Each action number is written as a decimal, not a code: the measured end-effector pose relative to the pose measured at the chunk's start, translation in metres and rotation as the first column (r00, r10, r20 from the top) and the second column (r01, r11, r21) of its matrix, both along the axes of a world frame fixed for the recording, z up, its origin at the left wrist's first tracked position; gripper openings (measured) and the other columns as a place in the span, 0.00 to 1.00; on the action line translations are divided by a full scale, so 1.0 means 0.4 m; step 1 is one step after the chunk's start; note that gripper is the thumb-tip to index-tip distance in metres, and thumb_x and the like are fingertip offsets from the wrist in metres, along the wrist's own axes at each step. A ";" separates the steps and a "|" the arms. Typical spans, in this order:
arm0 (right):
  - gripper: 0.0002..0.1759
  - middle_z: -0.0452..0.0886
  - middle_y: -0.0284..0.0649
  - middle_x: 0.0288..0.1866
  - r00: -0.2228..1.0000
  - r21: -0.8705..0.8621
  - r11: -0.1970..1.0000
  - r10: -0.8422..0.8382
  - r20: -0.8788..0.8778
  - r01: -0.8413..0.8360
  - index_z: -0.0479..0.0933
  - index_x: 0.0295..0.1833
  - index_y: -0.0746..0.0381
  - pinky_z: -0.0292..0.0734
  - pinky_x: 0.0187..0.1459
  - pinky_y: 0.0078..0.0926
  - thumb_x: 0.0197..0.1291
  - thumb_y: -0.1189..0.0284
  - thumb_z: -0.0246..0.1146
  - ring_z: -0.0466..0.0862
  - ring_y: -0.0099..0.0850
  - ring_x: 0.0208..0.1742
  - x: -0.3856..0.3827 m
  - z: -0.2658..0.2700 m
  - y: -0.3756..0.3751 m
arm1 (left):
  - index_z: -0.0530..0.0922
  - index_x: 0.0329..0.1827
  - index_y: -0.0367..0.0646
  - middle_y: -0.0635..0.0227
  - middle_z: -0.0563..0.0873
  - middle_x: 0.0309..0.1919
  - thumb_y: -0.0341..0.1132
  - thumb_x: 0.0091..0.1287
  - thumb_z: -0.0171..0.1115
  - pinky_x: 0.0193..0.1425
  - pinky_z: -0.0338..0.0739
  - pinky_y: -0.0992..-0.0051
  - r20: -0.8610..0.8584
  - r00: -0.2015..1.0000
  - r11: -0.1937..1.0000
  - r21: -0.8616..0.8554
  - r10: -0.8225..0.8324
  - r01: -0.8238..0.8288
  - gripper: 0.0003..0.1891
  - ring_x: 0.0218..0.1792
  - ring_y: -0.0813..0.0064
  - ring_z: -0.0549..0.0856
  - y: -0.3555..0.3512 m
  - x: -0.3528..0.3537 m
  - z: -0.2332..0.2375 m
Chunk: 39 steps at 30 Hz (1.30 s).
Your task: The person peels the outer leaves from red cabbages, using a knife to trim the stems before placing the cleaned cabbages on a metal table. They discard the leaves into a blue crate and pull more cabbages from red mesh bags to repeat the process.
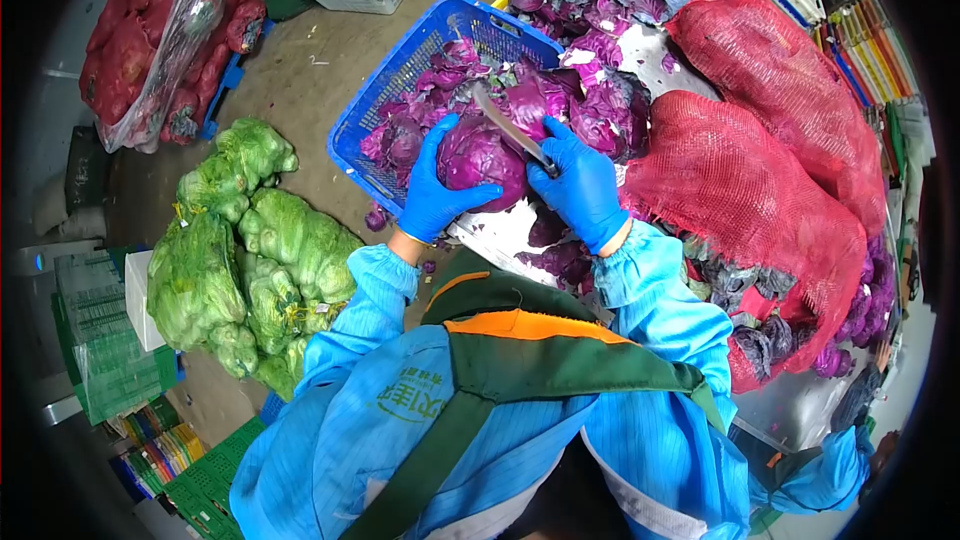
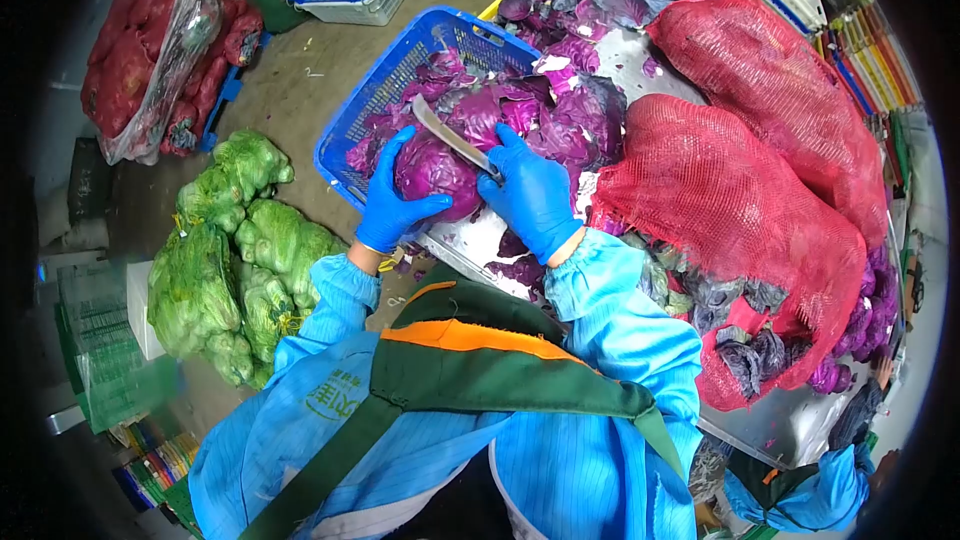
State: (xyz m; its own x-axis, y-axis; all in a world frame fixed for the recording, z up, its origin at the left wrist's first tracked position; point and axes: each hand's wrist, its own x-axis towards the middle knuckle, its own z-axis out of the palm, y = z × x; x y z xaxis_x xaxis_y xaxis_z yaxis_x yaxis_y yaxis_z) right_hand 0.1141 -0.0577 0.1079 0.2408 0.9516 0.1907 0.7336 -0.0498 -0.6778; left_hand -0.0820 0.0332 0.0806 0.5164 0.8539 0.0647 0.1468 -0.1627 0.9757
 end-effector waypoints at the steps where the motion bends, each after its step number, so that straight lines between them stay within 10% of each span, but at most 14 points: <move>1: 0.17 0.82 0.50 0.53 0.996 0.075 0.996 -0.045 -0.073 0.050 0.82 0.45 0.57 0.81 0.40 0.37 0.49 0.63 0.71 0.86 0.45 0.39 0.001 -0.028 0.007 | 0.62 0.72 0.41 0.60 0.70 0.68 0.41 0.40 0.84 0.72 0.65 0.64 -0.003 1.000 0.999 0.043 -0.021 0.021 0.54 0.66 0.64 0.71 0.001 -0.001 0.002; 5: 0.14 0.86 0.47 0.39 0.872 0.092 0.951 -0.230 -0.432 0.297 0.83 0.43 0.62 0.81 0.40 0.32 0.52 0.67 0.68 0.87 0.38 0.35 0.076 -0.069 0.028 | 0.60 0.73 0.41 0.59 0.69 0.67 0.41 0.41 0.84 0.72 0.66 0.63 0.108 0.993 0.998 -0.028 -0.056 0.060 0.55 0.67 0.65 0.71 0.010 -0.030 -0.014; 8: 0.19 0.86 0.48 0.39 0.819 -0.133 0.869 -0.493 -0.292 0.476 0.82 0.49 0.64 0.80 0.40 0.30 0.53 0.67 0.70 0.87 0.33 0.37 0.167 -0.095 0.000 | 0.58 0.75 0.42 0.60 0.68 0.68 0.39 0.43 0.81 0.72 0.66 0.63 0.455 0.890 0.917 -0.370 0.040 0.148 0.54 0.68 0.64 0.70 0.014 -0.054 -0.034; 15: 0.46 0.76 0.51 0.64 0.798 -0.007 0.980 -0.168 -0.579 0.201 0.67 0.69 0.66 0.69 0.63 0.31 0.48 0.59 0.77 0.76 0.35 0.64 -0.001 0.038 -0.002 | 0.57 0.75 0.45 0.60 0.69 0.67 0.39 0.46 0.75 0.72 0.68 0.58 0.560 0.791 0.788 -0.591 0.246 0.174 0.51 0.67 0.59 0.71 0.032 -0.043 -0.039; 20: 0.15 0.86 0.40 0.41 0.788 -0.063 0.992 -0.125 -0.603 0.110 0.82 0.45 0.64 0.76 0.39 0.26 0.57 0.66 0.69 0.83 0.25 0.39 0.046 -0.111 0.062 | 0.57 0.75 0.45 0.59 0.68 0.68 0.40 0.51 0.72 0.72 0.67 0.57 0.545 0.829 0.873 -0.458 0.125 0.169 0.47 0.68 0.58 0.71 0.030 -0.042 -0.059; 22: 0.08 0.83 0.31 0.28 0.533 -0.134 0.934 -0.303 -0.790 0.332 0.83 0.40 0.62 0.73 0.29 0.21 0.59 0.68 0.68 0.79 0.20 0.27 0.078 -0.032 0.048 | 0.57 0.75 0.45 0.59 0.68 0.68 0.41 0.57 0.68 0.73 0.66 0.56 0.599 0.722 0.706 -0.673 0.347 0.220 0.43 0.68 0.57 0.71 0.018 -0.065 -0.085; 24: 0.19 0.85 0.38 0.40 0.548 -0.214 0.943 -0.323 -0.771 0.255 0.81 0.51 0.64 0.77 0.39 0.24 0.55 0.67 0.71 0.83 0.26 0.37 0.074 0.010 0.035 | 0.58 0.74 0.44 0.59 0.69 0.68 0.43 0.62 0.64 0.72 0.66 0.54 0.610 0.677 0.606 -0.738 0.411 0.297 0.39 0.67 0.56 0.71 0.018 -0.067 -0.093; 27: 0.49 0.68 0.53 0.70 0.788 0.083 0.994 0.110 -0.606 -0.075 0.60 0.73 0.65 0.66 0.66 0.31 0.47 0.65 0.77 0.71 0.38 0.69 -0.039 0.036 0.052 | 0.59 0.74 0.44 0.57 0.68 0.69 0.49 0.65 0.60 0.71 0.67 0.52 0.568 0.766 0.709 -0.671 0.301 0.218 0.37 0.67 0.57 0.72 0.023 -0.040 -0.069; 30: 0.44 0.78 0.49 0.61 0.928 0.037 0.994 0.105 -0.358 -0.098 0.67 0.71 0.56 0.74 0.58 0.29 0.46 0.66 0.76 0.80 0.32 0.60 -0.049 0.002 0.049 | 0.57 0.75 0.46 0.56 0.67 0.70 0.55 0.66 0.57 0.71 0.67 0.50 0.589 0.741 0.558 -0.751 0.324 0.353 0.38 0.68 0.56 0.70 0.023 -0.021 -0.040; 34: 0.22 0.87 0.39 0.39 0.797 0.001 1.000 0.025 -0.603 -0.031 0.81 0.56 0.58 0.78 0.43 0.22 0.54 0.69 0.73 0.81 0.19 0.38 -0.024 0.004 0.054 | 0.56 0.76 0.49 0.53 0.63 0.72 0.65 0.63 0.54 0.68 0.64 0.36 0.646 0.657 0.330 -0.763 0.389 0.555 0.43 0.70 0.48 0.66 0.028 -0.026 -0.055; 39: 0.15 0.83 0.34 0.31 0.646 -0.139 0.983 -0.181 -0.741 0.116 0.81 0.49 0.65 0.76 0.31 0.20 0.57 0.71 0.69 0.79 0.21 0.29 0.030 -0.018 0.045 | 0.53 0.77 0.49 0.54 0.61 0.73 0.69 0.61 0.50 0.71 0.61 0.40 0.595 0.736 0.404 -0.790 0.322 0.462 0.46 0.72 0.49 0.64 0.014 -0.007 -0.018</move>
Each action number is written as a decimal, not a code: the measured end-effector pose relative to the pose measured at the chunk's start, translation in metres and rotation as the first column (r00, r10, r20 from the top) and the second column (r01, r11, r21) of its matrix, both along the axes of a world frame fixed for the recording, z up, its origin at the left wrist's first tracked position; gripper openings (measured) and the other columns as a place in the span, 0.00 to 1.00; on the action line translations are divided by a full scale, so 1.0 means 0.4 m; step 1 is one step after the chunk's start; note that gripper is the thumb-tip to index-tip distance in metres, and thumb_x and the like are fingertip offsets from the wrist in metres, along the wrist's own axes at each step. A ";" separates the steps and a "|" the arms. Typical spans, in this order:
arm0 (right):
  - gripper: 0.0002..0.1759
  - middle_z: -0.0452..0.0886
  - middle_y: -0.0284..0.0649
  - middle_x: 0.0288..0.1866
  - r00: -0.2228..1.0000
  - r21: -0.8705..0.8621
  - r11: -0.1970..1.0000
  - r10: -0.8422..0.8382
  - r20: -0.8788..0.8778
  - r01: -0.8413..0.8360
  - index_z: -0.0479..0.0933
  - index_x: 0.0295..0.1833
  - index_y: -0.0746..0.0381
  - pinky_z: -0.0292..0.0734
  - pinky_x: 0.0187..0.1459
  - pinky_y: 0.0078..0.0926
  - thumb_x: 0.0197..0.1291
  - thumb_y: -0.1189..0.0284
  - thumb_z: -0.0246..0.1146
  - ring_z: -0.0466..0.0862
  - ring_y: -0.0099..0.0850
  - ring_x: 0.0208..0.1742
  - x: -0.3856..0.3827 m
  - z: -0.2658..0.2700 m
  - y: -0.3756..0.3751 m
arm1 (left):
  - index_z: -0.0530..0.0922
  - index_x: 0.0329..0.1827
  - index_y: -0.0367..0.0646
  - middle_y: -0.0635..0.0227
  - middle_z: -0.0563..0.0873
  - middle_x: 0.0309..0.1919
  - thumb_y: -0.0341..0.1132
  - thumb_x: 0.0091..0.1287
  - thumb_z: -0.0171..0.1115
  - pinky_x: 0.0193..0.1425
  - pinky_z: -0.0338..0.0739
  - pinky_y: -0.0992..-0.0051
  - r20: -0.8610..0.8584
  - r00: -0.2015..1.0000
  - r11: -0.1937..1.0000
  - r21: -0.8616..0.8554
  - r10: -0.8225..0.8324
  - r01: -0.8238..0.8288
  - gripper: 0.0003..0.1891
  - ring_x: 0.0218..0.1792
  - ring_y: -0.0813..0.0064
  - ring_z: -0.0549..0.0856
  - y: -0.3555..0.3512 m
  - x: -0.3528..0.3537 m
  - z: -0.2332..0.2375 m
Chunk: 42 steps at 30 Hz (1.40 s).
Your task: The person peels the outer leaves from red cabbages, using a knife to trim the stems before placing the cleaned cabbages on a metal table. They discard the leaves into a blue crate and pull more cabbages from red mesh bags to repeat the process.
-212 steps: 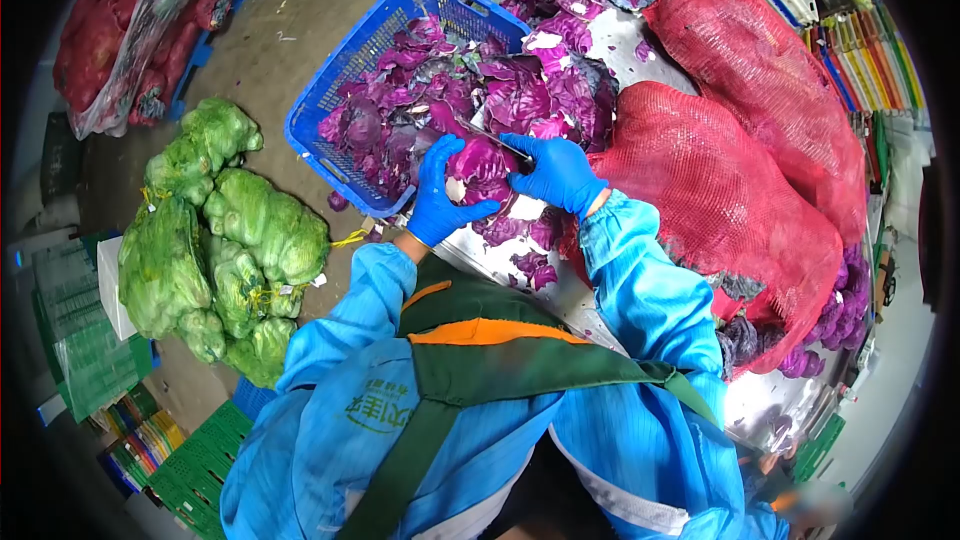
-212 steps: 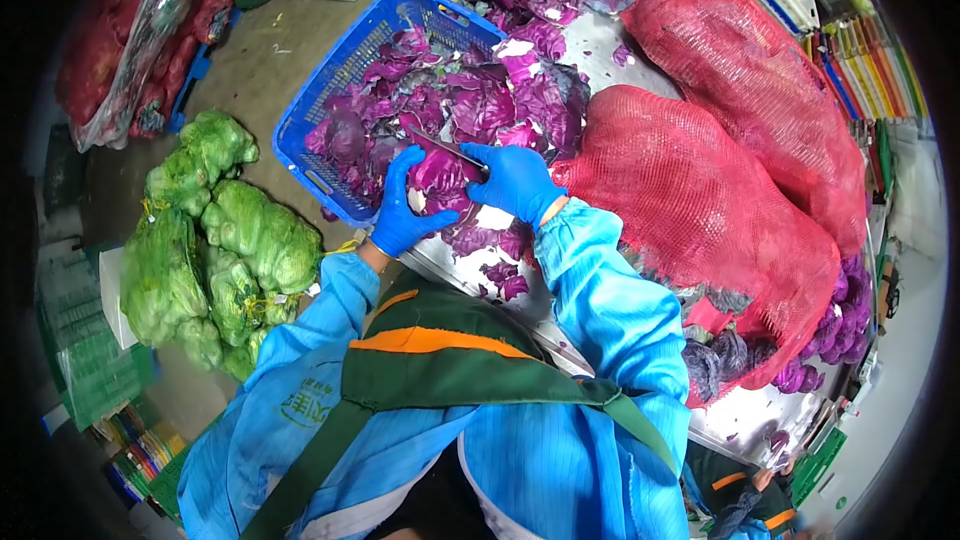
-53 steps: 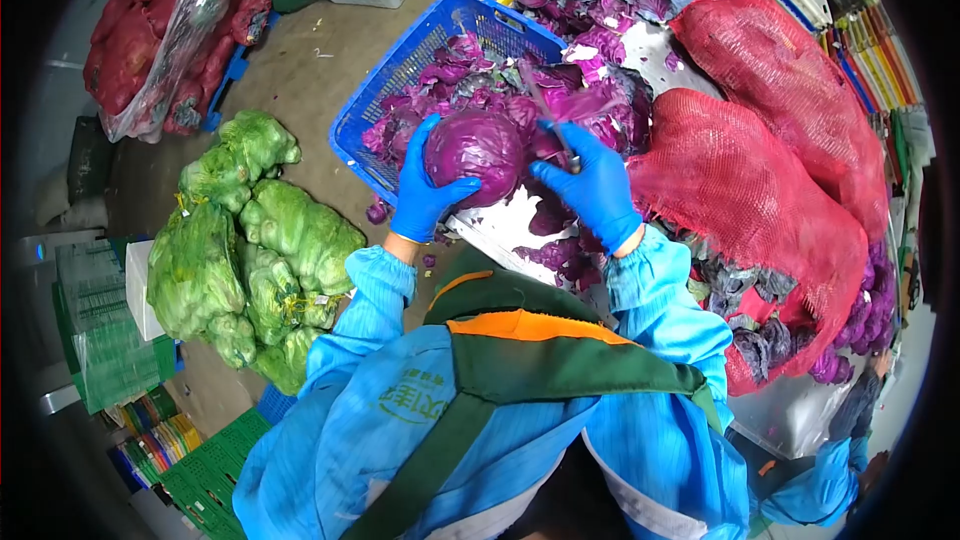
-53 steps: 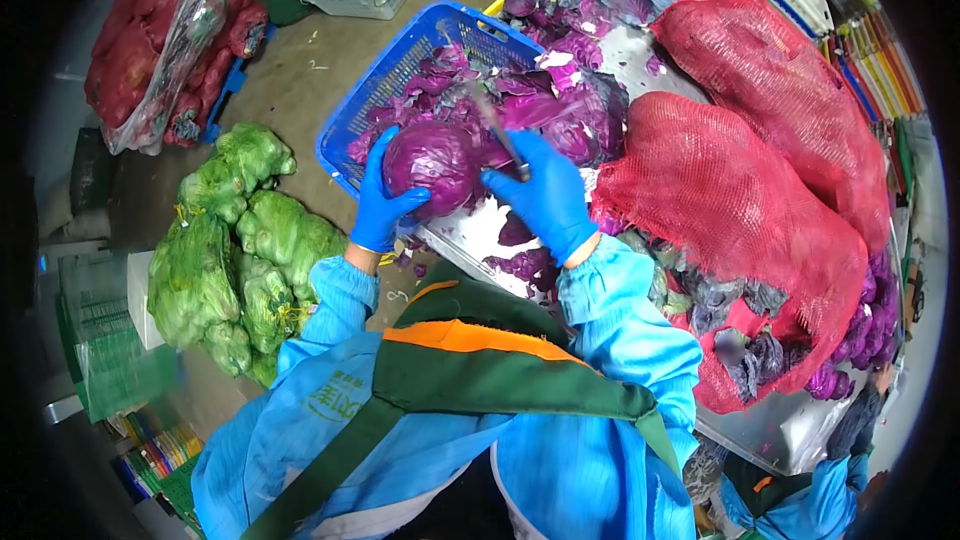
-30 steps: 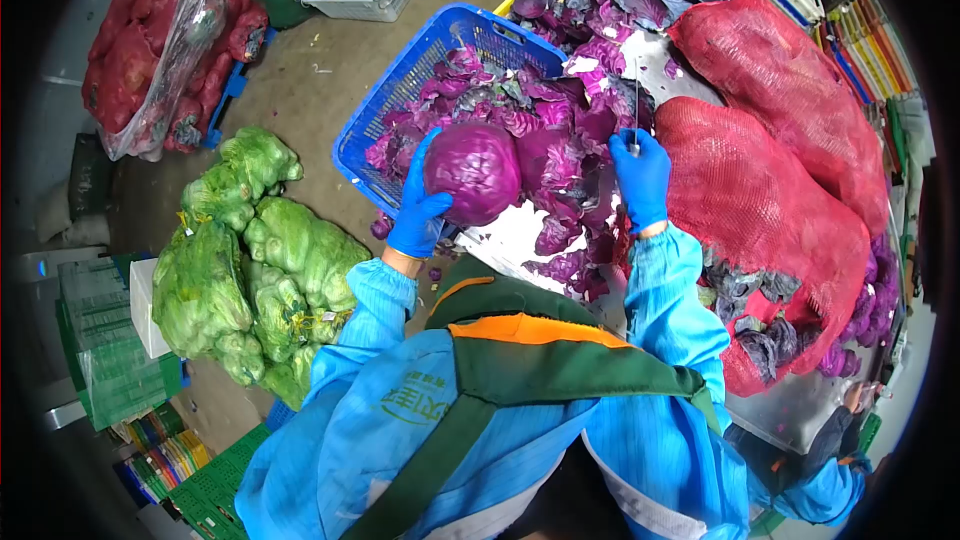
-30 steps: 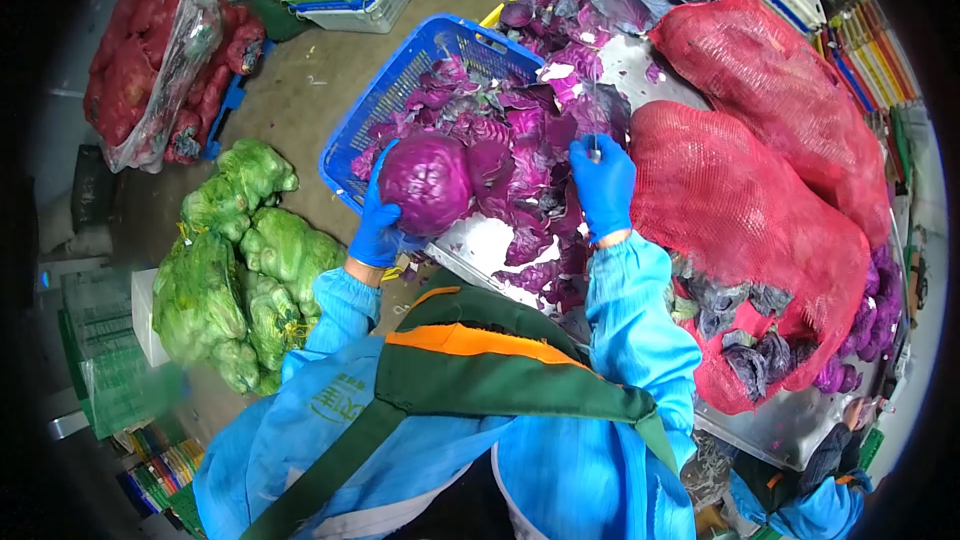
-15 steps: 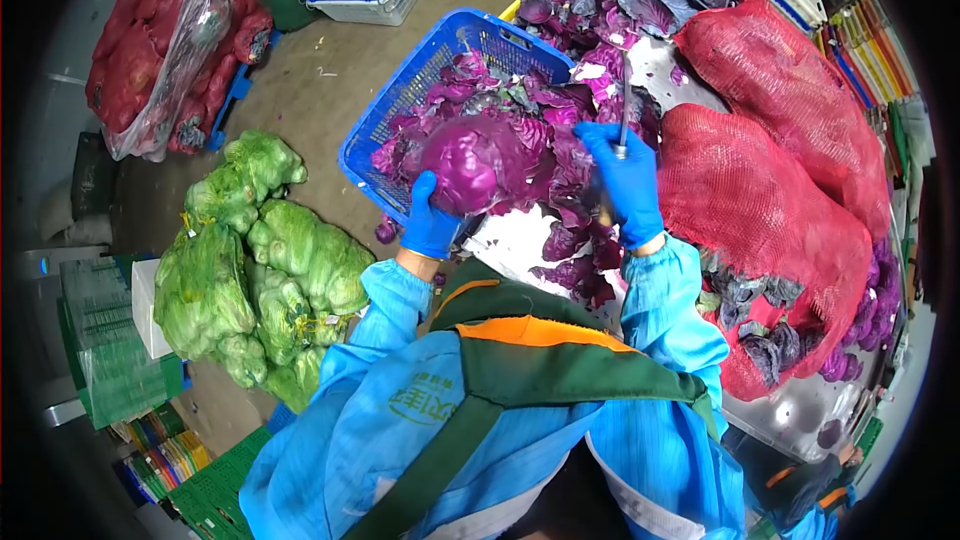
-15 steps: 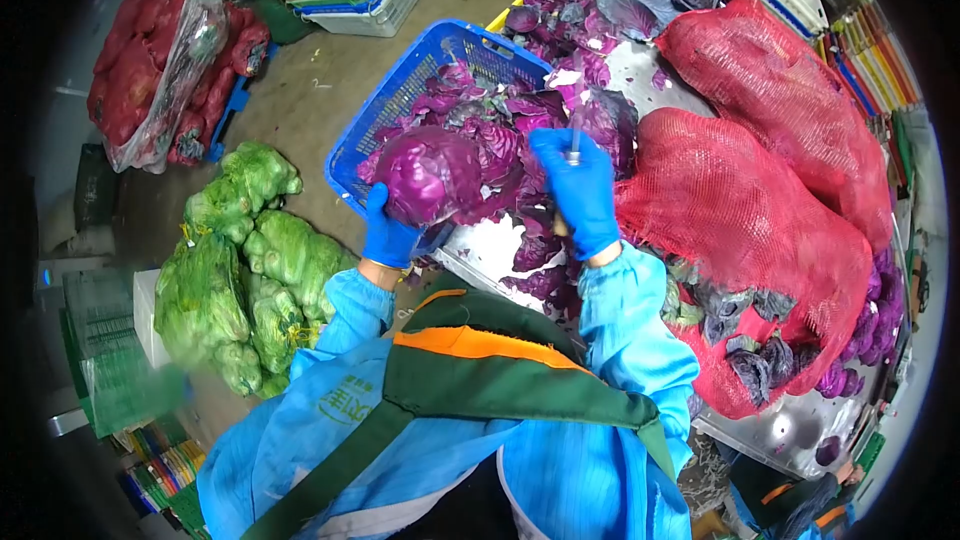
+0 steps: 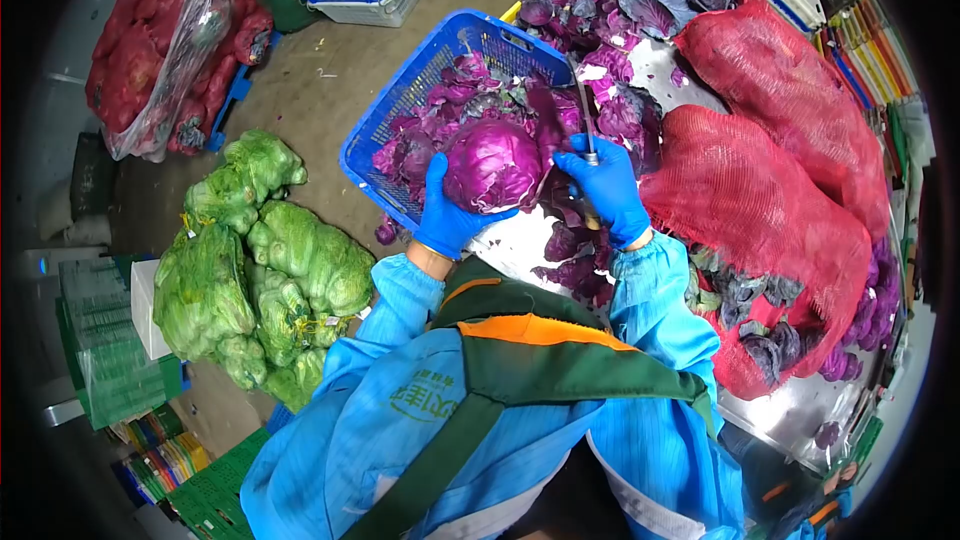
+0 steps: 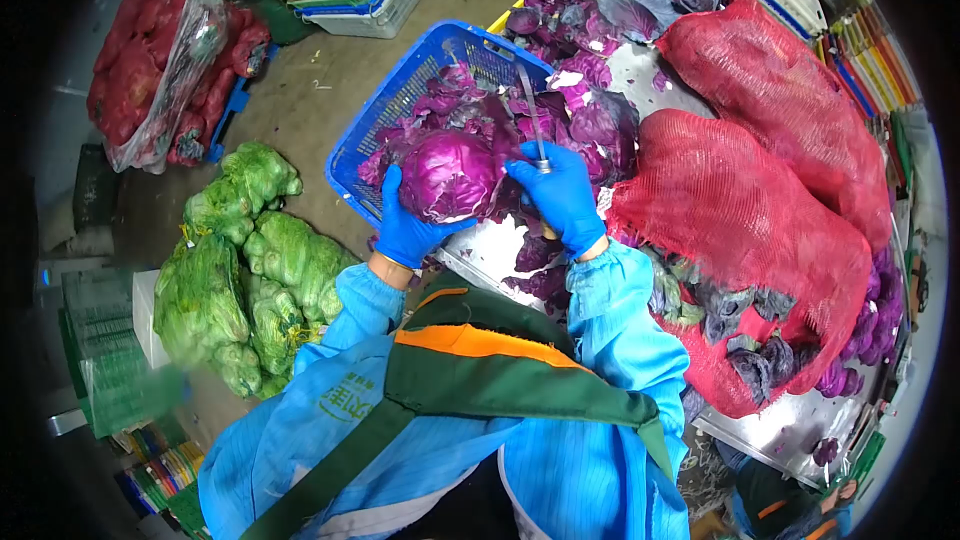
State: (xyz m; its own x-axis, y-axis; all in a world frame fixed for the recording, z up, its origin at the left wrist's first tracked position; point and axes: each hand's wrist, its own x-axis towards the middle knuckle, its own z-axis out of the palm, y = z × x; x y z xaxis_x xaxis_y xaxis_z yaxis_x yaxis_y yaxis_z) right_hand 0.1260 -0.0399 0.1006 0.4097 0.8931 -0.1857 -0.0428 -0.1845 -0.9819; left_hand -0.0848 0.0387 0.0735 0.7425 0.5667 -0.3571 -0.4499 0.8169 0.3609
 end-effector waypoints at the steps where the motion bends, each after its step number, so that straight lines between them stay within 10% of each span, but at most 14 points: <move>1: 0.14 0.82 0.33 0.29 0.985 -0.122 0.991 -0.076 -0.157 0.057 0.80 0.49 0.65 0.74 0.27 0.19 0.58 0.71 0.69 0.79 0.21 0.25 0.018 0.002 -0.007 | 0.53 0.77 0.50 0.53 0.60 0.73 0.69 0.61 0.50 0.71 0.61 0.41 -0.046 0.999 1.000 -0.006 0.018 -0.018 0.46 0.72 0.49 0.63 -0.002 0.004 0.006; 5: 0.19 0.84 0.36 0.33 0.970 -0.218 0.947 -0.244 -0.006 0.237 0.78 0.54 0.65 0.77 0.28 0.23 0.59 0.70 0.68 0.82 0.26 0.27 0.134 -0.122 -0.039 | 0.52 0.77 0.51 0.54 0.60 0.73 0.68 0.60 0.55 0.71 0.61 0.41 0.095 0.995 0.995 -0.091 0.038 -0.029 0.47 0.72 0.51 0.63 0.014 -0.031 -0.023; 7: 0.30 0.84 0.43 0.51 0.832 0.017 0.996 -0.079 0.549 0.083 0.72 0.63 0.67 0.80 0.48 0.28 0.56 0.71 0.70 0.85 0.33 0.47 0.090 -0.080 -0.062 | 0.53 0.77 0.52 0.56 0.64 0.71 0.63 0.62 0.59 0.69 0.66 0.43 0.077 0.994 0.996 0.034 -0.082 0.080 0.45 0.70 0.54 0.67 0.032 -0.046 -0.039; 9: 0.45 0.72 0.46 0.69 0.904 0.231 0.958 0.056 0.423 -0.167 0.61 0.74 0.62 0.69 0.64 0.27 0.50 0.72 0.74 0.73 0.29 0.67 0.030 -0.004 -0.050 | 0.53 0.76 0.52 0.57 0.65 0.71 0.61 0.63 0.61 0.68 0.68 0.44 0.065 0.988 0.987 0.085 -0.142 0.136 0.44 0.70 0.55 0.68 0.039 -0.039 -0.042; 13: 0.43 0.78 0.46 0.63 0.870 0.076 0.909 0.365 0.332 -0.410 0.63 0.72 0.63 0.71 0.62 0.28 0.51 0.71 0.74 0.77 0.29 0.62 0.018 -0.024 -0.040 | 0.51 0.77 0.53 0.59 0.66 0.71 0.56 0.68 0.57 0.62 0.76 0.48 -0.087 0.930 0.930 -0.120 -0.358 0.347 0.39 0.67 0.56 0.72 0.032 -0.028 -0.074; 16: 0.40 0.81 0.44 0.57 0.916 -0.022 0.931 0.363 0.171 -0.365 0.65 0.71 0.63 0.75 0.56 0.27 0.53 0.70 0.73 0.80 0.28 0.55 0.032 -0.164 -0.056 | 0.49 0.78 0.52 0.57 0.69 0.68 0.49 0.60 0.70 0.45 0.86 0.63 -0.536 0.823 0.846 0.337 -0.189 0.414 0.48 0.57 0.63 0.80 -0.014 -0.032 -0.092; 19: 0.37 0.84 0.40 0.47 0.954 -0.149 0.944 0.280 -0.104 -0.293 0.68 0.69 0.64 0.78 0.40 0.21 0.54 0.70 0.72 0.80 0.22 0.39 0.017 -0.175 -0.076 | 0.51 0.77 0.48 0.56 0.71 0.66 0.48 0.51 0.78 0.50 0.84 0.64 -0.794 0.595 0.741 0.327 -0.121 0.587 0.54 0.58 0.64 0.79 -0.034 0.002 -0.118; 23: 0.33 0.83 0.38 0.38 0.956 -0.143 0.945 0.285 -0.077 -0.293 0.71 0.67 0.63 0.76 0.31 0.22 0.53 0.75 0.70 0.76 0.20 0.26 0.004 -0.235 -0.079 | 0.57 0.73 0.40 0.56 0.75 0.62 0.44 0.46 0.82 0.64 0.75 0.66 -0.714 0.700 0.692 0.503 -0.004 0.517 0.53 0.60 0.65 0.77 -0.029 0.010 -0.156; 29: 0.23 0.87 0.40 0.42 0.972 -0.003 0.985 0.169 0.165 -0.171 0.79 0.57 0.61 0.77 0.44 0.21 0.52 0.80 0.61 0.84 0.22 0.41 0.032 -0.338 -0.076 | 0.57 0.74 0.44 0.61 0.74 0.63 0.33 0.55 0.76 0.63 0.76 0.65 -0.636 0.752 0.653 0.499 -0.171 0.570 0.45 0.61 0.67 0.77 0.042 -0.038 -0.233; 35: 0.32 0.83 0.46 0.53 0.828 0.107 0.960 0.163 0.536 -0.257 0.74 0.65 0.55 0.79 0.50 0.34 0.52 0.68 0.70 0.85 0.41 0.50 0.003 -0.148 -0.059 | 0.61 0.73 0.49 0.63 0.79 0.60 0.37 0.56 0.75 0.52 0.81 0.66 -0.773 0.539 0.619 0.251 -0.335 0.744 0.42 0.55 0.70 0.80 0.069 0.009 -0.086; 42: 0.36 0.84 0.48 0.39 0.558 -0.262 0.826 0.538 0.632 -0.499 0.72 0.67 0.52 0.80 0.41 0.38 0.48 0.64 0.68 0.85 0.46 0.38 0.027 -0.091 0.005 | 0.56 0.76 0.47 0.59 0.77 0.62 0.51 0.50 0.78 0.53 0.81 0.69 -0.798 0.512 0.471 0.335 -0.319 0.816 0.53 0.59 0.62 0.78 0.109 0.012 -0.159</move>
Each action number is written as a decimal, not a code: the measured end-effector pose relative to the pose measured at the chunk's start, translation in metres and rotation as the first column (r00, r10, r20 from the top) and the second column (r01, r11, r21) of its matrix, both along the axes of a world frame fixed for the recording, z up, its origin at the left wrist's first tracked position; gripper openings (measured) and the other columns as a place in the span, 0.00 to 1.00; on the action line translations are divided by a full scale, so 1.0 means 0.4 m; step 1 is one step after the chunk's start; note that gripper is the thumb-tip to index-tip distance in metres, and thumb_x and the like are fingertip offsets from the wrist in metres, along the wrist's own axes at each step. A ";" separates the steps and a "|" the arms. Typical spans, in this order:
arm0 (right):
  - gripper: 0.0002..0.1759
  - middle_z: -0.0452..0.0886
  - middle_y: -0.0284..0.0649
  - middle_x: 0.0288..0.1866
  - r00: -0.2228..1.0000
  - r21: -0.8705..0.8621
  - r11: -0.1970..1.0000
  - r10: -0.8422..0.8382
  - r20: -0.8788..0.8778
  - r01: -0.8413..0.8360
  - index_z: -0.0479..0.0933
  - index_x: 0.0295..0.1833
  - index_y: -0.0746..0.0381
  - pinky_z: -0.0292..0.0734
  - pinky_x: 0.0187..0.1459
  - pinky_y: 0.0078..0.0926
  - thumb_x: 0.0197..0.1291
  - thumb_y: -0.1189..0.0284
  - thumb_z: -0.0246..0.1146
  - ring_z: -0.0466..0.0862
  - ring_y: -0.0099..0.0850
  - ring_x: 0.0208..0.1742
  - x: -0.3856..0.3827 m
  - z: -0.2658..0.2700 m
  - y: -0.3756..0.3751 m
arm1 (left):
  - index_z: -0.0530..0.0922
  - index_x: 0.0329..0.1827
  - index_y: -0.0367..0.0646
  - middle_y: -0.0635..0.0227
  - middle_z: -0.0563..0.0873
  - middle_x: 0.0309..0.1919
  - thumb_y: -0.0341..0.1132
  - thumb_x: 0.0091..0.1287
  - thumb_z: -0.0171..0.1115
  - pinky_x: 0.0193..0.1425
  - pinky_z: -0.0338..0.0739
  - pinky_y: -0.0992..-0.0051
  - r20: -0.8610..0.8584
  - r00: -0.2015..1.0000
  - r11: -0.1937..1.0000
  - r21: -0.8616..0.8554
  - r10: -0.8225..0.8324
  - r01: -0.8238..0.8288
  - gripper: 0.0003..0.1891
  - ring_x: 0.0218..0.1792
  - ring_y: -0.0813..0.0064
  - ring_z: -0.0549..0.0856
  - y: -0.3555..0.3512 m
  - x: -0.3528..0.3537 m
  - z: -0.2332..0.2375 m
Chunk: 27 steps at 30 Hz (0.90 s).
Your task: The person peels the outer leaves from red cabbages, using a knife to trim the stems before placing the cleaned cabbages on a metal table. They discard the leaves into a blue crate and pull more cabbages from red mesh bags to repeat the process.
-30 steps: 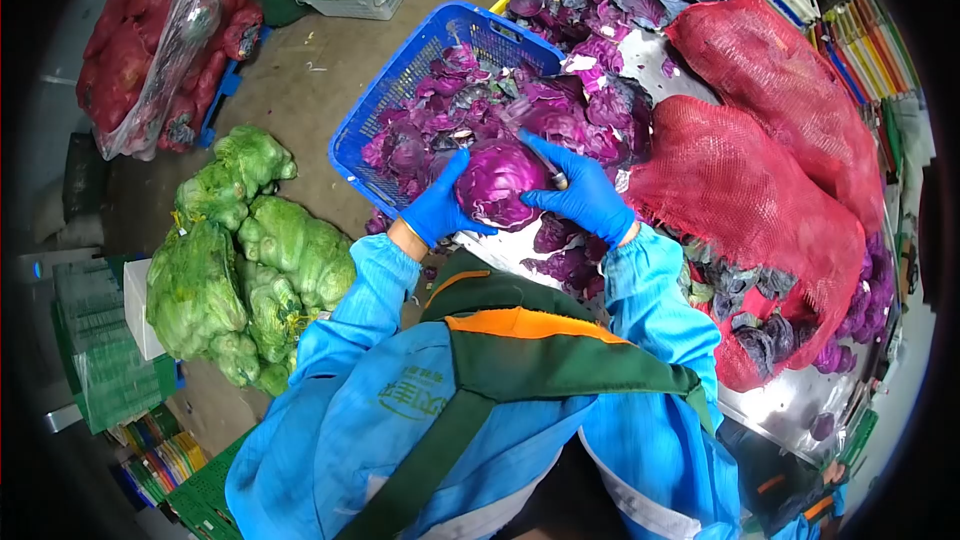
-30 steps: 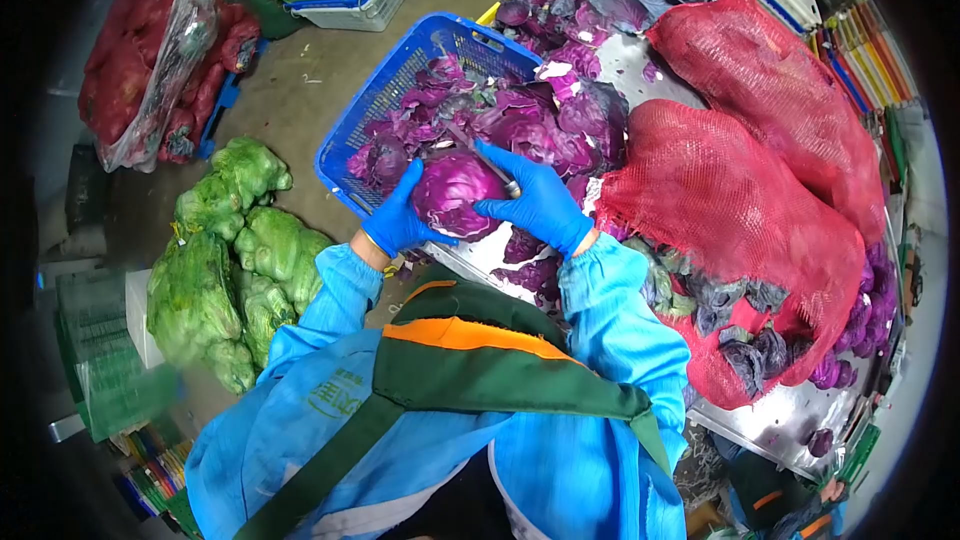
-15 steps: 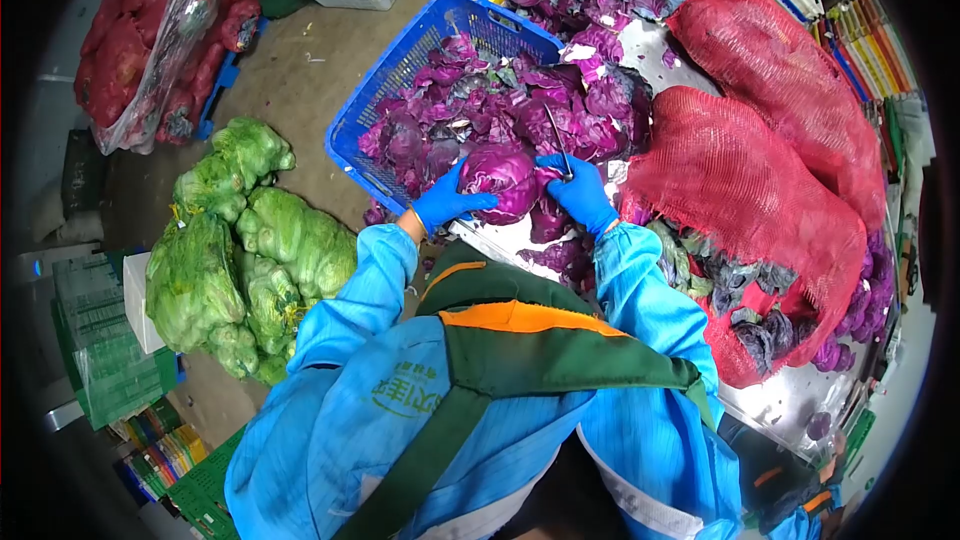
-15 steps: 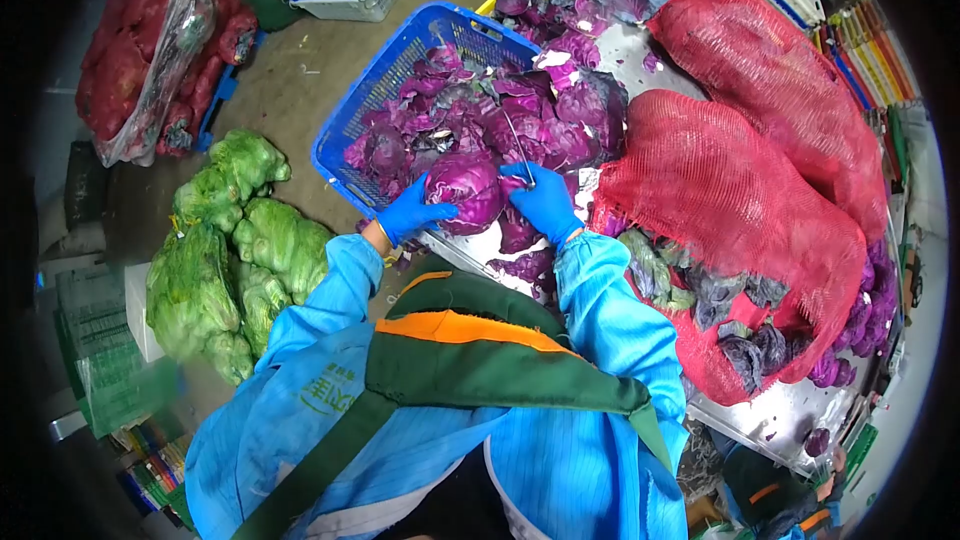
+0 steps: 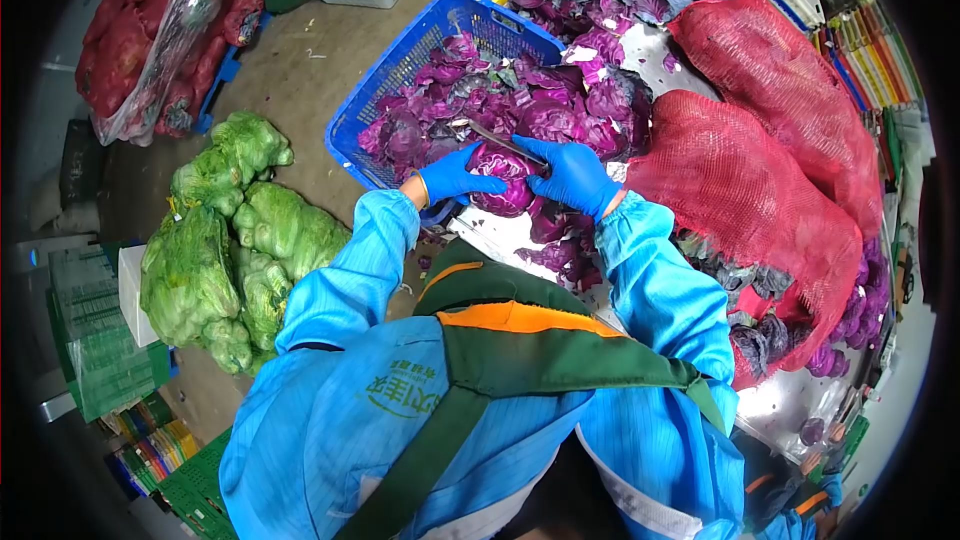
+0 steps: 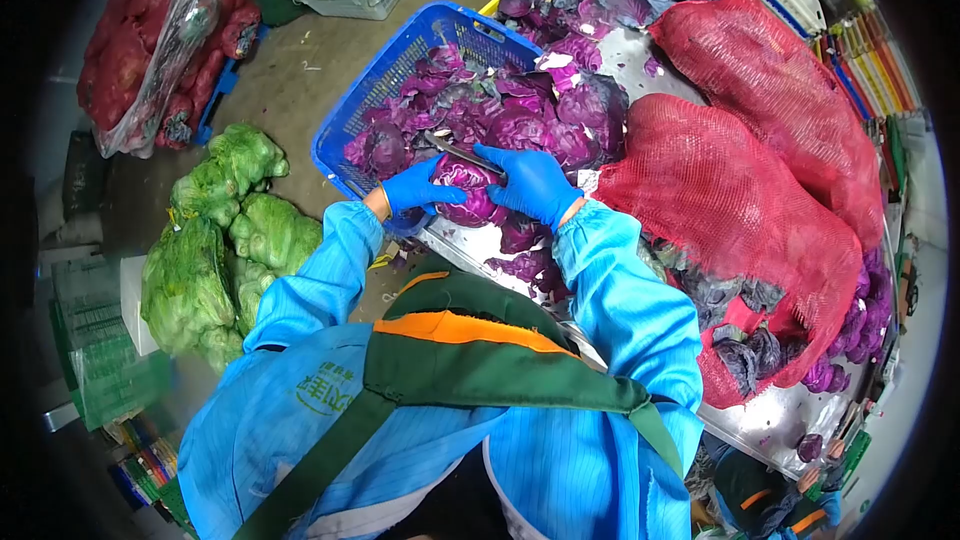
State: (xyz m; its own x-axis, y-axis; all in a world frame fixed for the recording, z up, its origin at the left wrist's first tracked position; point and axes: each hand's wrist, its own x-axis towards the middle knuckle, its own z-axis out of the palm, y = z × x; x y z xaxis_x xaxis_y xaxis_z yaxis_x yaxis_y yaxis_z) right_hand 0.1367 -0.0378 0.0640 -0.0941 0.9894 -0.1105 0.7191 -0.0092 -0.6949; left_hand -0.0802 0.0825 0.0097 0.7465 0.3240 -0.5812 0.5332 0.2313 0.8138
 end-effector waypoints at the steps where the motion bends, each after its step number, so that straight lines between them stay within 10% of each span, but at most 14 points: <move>1: 0.36 0.84 0.47 0.36 0.998 0.066 0.997 0.023 0.052 -0.026 0.72 0.66 0.52 0.79 0.39 0.40 0.47 0.64 0.68 0.84 0.46 0.36 -0.001 -0.011 0.005 | 0.56 0.76 0.47 0.59 0.77 0.62 0.51 0.50 0.78 0.53 0.81 0.69 0.000 1.000 1.000 0.000 -0.001 0.001 0.53 0.59 0.62 0.78 0.001 0.004 0.003; 6: 0.33 0.84 0.48 0.33 0.991 0.068 0.995 0.059 0.117 -0.067 0.75 0.63 0.53 0.78 0.36 0.42 0.46 0.65 0.66 0.84 0.47 0.33 0.009 0.006 0.015 | 0.54 0.76 0.39 0.53 0.71 0.67 0.50 0.47 0.80 0.70 0.66 0.65 -0.071 0.997 0.983 0.183 0.014 -0.001 0.57 0.66 0.59 0.73 -0.013 0.020 0.083; 13: 0.23 0.83 0.49 0.33 0.992 0.000 0.996 0.089 -0.086 -0.089 0.81 0.55 0.51 0.80 0.37 0.39 0.50 0.67 0.65 0.84 0.47 0.34 0.060 -0.003 0.011 | 0.60 0.73 0.39 0.57 0.75 0.65 0.49 0.48 0.80 0.68 0.69 0.65 0.024 0.995 0.971 0.221 -0.095 0.088 0.52 0.64 0.65 0.74 0.007 0.012 0.002; 19: 0.17 0.84 0.48 0.34 0.999 0.097 0.995 -0.031 -0.040 0.034 0.83 0.48 0.56 0.80 0.38 0.39 0.50 0.71 0.64 0.85 0.46 0.35 0.048 -0.069 0.020 | 0.59 0.74 0.39 0.57 0.74 0.65 0.51 0.46 0.81 0.69 0.69 0.65 0.084 0.993 0.996 0.056 -0.081 0.076 0.55 0.65 0.64 0.74 -0.005 0.019 0.039; 22: 0.15 0.85 0.47 0.35 0.933 0.125 0.932 -0.321 -0.161 0.342 0.83 0.45 0.59 0.80 0.40 0.35 0.50 0.78 0.61 0.87 0.43 0.37 0.145 -0.106 0.034 | 0.58 0.74 0.41 0.56 0.73 0.66 0.51 0.44 0.81 0.70 0.68 0.65 0.014 0.984 0.938 0.304 -0.179 0.167 0.56 0.65 0.62 0.73 -0.014 0.009 0.046; 27: 0.36 0.78 0.44 0.61 0.984 0.193 0.977 0.115 -0.136 -0.087 0.73 0.65 0.50 0.79 0.50 0.34 0.47 0.62 0.73 0.82 0.45 0.54 0.068 -0.008 -0.018 | 0.58 0.75 0.44 0.54 0.73 0.66 0.53 0.44 0.81 0.70 0.68 0.64 0.074 0.975 0.937 0.298 -0.211 0.180 0.56 0.65 0.61 0.73 -0.002 0.021 0.032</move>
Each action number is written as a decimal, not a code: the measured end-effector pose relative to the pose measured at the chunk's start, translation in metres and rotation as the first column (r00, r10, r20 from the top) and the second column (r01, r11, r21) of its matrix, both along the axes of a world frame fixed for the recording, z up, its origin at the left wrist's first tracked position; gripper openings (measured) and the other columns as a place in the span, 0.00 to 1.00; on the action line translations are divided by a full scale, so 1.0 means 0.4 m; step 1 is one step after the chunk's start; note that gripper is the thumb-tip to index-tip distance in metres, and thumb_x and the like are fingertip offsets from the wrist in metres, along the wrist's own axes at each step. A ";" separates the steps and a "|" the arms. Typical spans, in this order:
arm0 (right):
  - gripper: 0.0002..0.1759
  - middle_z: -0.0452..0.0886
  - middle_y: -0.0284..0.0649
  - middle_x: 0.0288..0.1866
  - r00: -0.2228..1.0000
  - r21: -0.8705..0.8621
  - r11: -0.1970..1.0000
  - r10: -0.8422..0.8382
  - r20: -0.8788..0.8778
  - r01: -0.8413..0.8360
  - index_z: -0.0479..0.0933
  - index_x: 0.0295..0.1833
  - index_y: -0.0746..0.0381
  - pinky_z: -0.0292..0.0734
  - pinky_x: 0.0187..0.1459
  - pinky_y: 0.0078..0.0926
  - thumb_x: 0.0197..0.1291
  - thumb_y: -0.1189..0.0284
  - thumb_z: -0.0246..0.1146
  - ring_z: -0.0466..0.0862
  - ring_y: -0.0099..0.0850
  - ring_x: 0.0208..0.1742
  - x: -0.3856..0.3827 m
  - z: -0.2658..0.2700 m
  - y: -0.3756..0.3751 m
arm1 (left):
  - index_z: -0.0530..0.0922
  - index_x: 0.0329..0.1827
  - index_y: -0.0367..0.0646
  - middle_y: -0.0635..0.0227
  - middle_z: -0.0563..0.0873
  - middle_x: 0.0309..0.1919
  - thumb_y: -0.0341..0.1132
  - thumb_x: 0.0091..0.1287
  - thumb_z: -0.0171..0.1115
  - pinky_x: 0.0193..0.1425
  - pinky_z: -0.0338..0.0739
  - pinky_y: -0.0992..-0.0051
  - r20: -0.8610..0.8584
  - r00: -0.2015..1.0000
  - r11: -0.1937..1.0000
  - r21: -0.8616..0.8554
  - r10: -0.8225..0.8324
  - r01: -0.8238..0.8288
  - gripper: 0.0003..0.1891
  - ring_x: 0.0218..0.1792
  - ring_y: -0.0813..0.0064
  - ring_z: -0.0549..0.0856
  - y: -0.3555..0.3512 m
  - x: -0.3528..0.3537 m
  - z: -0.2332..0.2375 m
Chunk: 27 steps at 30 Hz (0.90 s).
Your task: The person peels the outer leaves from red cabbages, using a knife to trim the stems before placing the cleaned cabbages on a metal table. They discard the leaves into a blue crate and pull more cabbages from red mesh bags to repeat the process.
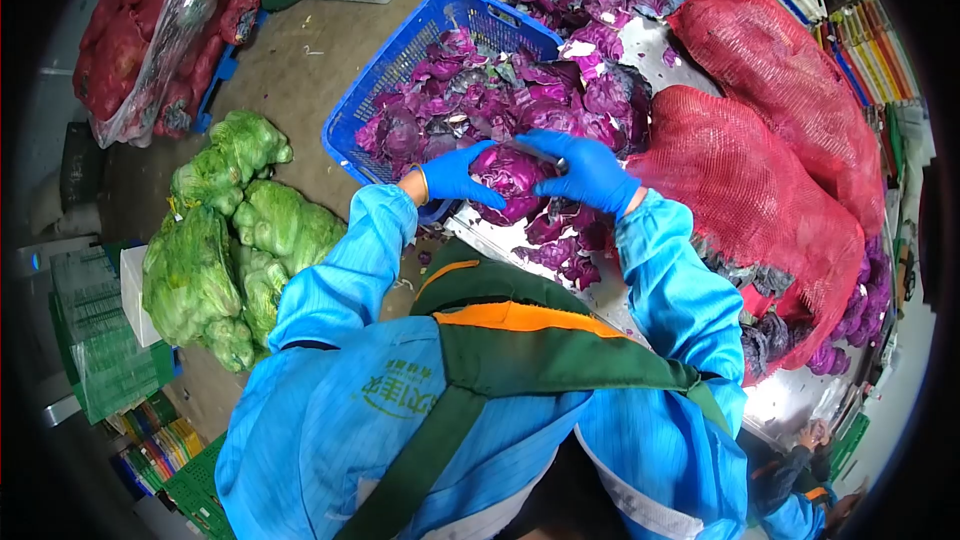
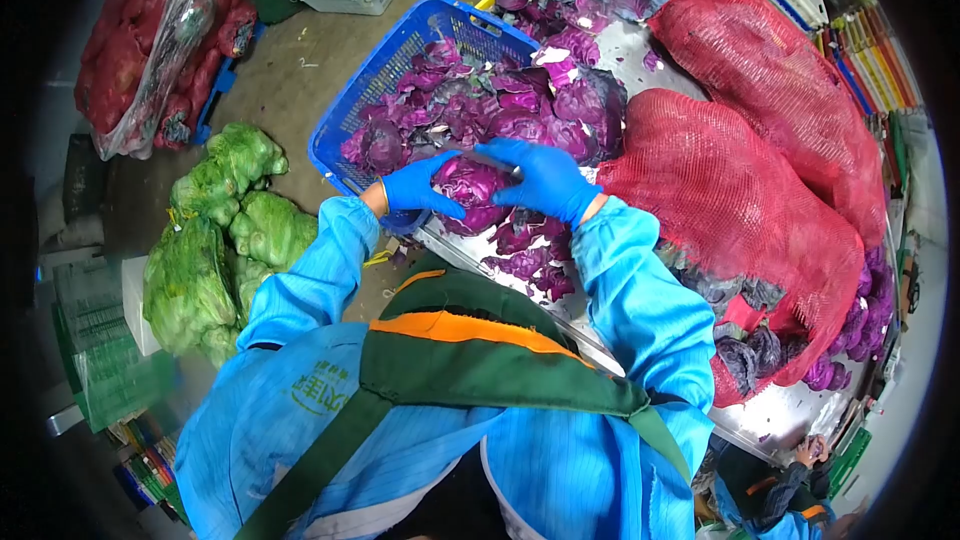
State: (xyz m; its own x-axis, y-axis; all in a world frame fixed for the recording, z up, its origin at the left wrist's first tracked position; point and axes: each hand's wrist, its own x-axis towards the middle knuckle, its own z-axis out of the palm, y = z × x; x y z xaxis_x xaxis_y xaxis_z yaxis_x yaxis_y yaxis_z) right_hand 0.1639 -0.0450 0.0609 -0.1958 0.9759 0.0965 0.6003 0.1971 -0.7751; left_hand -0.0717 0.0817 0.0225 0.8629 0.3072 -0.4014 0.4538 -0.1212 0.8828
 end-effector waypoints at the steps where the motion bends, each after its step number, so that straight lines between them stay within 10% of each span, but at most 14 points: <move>1: 0.33 0.81 0.44 0.55 0.997 0.042 0.999 0.015 0.079 -0.018 0.76 0.62 0.49 0.80 0.48 0.36 0.46 0.62 0.73 0.83 0.46 0.49 -0.025 0.003 0.001 | 0.56 0.76 0.44 0.51 0.71 0.67 0.56 0.44 0.80 0.70 0.67 0.62 -0.063 0.994 0.988 0.118 -0.091 0.098 0.58 0.66 0.59 0.72 0.011 0.008 -0.008; 8: 0.28 0.85 0.45 0.44 0.970 -0.271 0.962 0.027 0.240 0.041 0.79 0.56 0.55 0.80 0.43 0.38 0.47 0.59 0.73 0.85 0.45 0.41 -0.025 0.017 0.050 | 0.52 0.78 0.44 0.45 0.69 0.68 0.60 0.40 0.80 0.71 0.66 0.62 -0.197 0.978 0.977 0.188 -0.065 0.102 0.64 0.67 0.54 0.71 0.002 0.002 -0.015; 11: 0.33 0.82 0.47 0.48 0.998 -0.029 1.000 -0.002 -0.065 0.000 0.77 0.57 0.58 0.78 0.46 0.38 0.45 0.57 0.75 0.84 0.47 0.45 -0.034 -0.028 0.028 | 0.52 0.77 0.44 0.46 0.71 0.67 0.59 0.40 0.80 0.70 0.67 0.64 -0.163 0.985 0.972 0.218 -0.050 0.085 0.64 0.67 0.56 0.73 0.008 -0.002 -0.053; 13: 0.37 0.79 0.48 0.50 0.997 -0.050 0.999 0.014 -0.073 -0.018 0.75 0.58 0.59 0.77 0.48 0.39 0.43 0.56 0.76 0.83 0.47 0.48 -0.028 -0.043 0.028 | 0.56 0.76 0.44 0.49 0.72 0.67 0.57 0.38 0.82 0.70 0.68 0.65 -0.102 0.994 0.999 -0.003 -0.038 0.038 0.62 0.67 0.57 0.73 -0.012 0.020 -0.001; 27: 0.37 0.76 0.53 0.49 0.998 -0.158 0.987 -0.002 0.063 0.012 0.71 0.58 0.60 0.77 0.47 0.43 0.40 0.63 0.75 0.81 0.52 0.47 -0.051 0.007 -0.007 | 0.66 0.70 0.44 0.58 0.78 0.62 0.50 0.38 0.83 0.65 0.73 0.67 -0.105 0.993 0.996 0.075 -0.047 0.055 0.53 0.60 0.64 0.79 -0.052 0.042 0.070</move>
State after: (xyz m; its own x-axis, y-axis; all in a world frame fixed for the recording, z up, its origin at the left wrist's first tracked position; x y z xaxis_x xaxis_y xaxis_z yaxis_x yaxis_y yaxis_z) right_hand 0.1435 -0.0476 0.0636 -0.1895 0.9793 -0.0711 0.6498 0.0708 -0.7568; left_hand -0.0549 0.0609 0.0506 0.8337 0.2970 -0.4655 0.5330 -0.2127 0.8190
